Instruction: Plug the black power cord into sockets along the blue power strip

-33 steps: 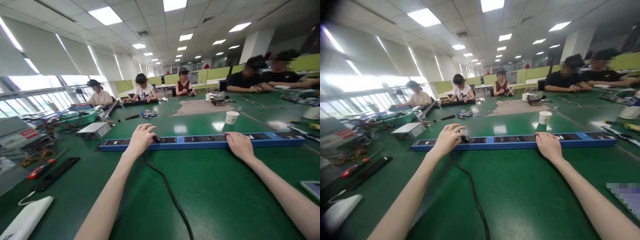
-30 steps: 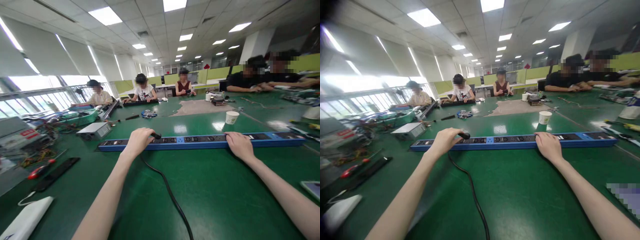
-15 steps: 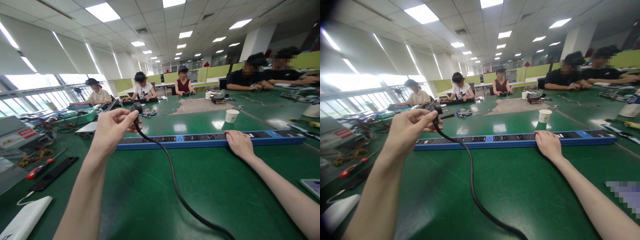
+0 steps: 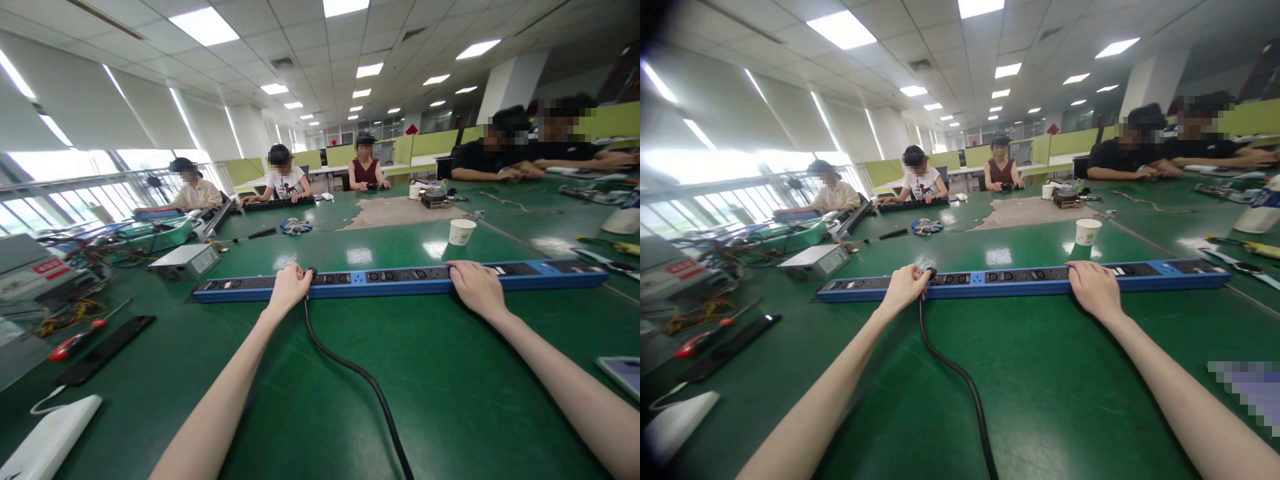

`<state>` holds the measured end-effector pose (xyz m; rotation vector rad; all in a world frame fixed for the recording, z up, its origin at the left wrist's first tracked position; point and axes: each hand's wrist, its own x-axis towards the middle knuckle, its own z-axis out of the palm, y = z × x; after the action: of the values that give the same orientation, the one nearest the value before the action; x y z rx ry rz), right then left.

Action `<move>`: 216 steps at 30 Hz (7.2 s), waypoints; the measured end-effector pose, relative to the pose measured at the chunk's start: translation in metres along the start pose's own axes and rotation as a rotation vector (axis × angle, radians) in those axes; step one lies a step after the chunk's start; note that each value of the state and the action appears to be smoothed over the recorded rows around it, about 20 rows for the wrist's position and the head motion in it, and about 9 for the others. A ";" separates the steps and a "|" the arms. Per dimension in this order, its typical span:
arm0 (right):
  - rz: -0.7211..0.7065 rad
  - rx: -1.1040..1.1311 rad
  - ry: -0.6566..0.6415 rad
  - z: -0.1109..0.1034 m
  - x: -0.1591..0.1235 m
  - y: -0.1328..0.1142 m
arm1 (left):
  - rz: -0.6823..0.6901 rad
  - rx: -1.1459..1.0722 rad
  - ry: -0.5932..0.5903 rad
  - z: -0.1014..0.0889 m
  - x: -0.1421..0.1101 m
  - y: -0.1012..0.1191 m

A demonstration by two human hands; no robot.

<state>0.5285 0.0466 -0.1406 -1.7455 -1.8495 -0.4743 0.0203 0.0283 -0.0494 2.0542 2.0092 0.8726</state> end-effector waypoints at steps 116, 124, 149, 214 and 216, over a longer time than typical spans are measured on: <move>-0.003 0.022 0.055 -0.011 -0.004 -0.005 | 0.240 0.035 0.135 0.001 -0.032 0.174; 0.006 0.033 0.059 -0.012 -0.004 -0.005 | 0.358 0.021 -0.075 0.060 -0.048 0.186; 0.002 0.056 0.054 -0.017 -0.005 -0.007 | 0.257 0.046 -0.106 0.108 -0.030 0.221; -0.167 -0.047 -0.620 -0.085 0.064 -0.159 | 0.341 0.252 0.197 0.124 -0.016 0.091; -0.159 -0.068 -0.623 -0.086 0.065 -0.163 | 0.349 0.239 0.226 0.127 -0.015 0.089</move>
<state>0.3799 0.0313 -0.0156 -1.9452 -2.4318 -0.0402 0.1608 0.0418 -0.1152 2.6030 1.9767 1.0040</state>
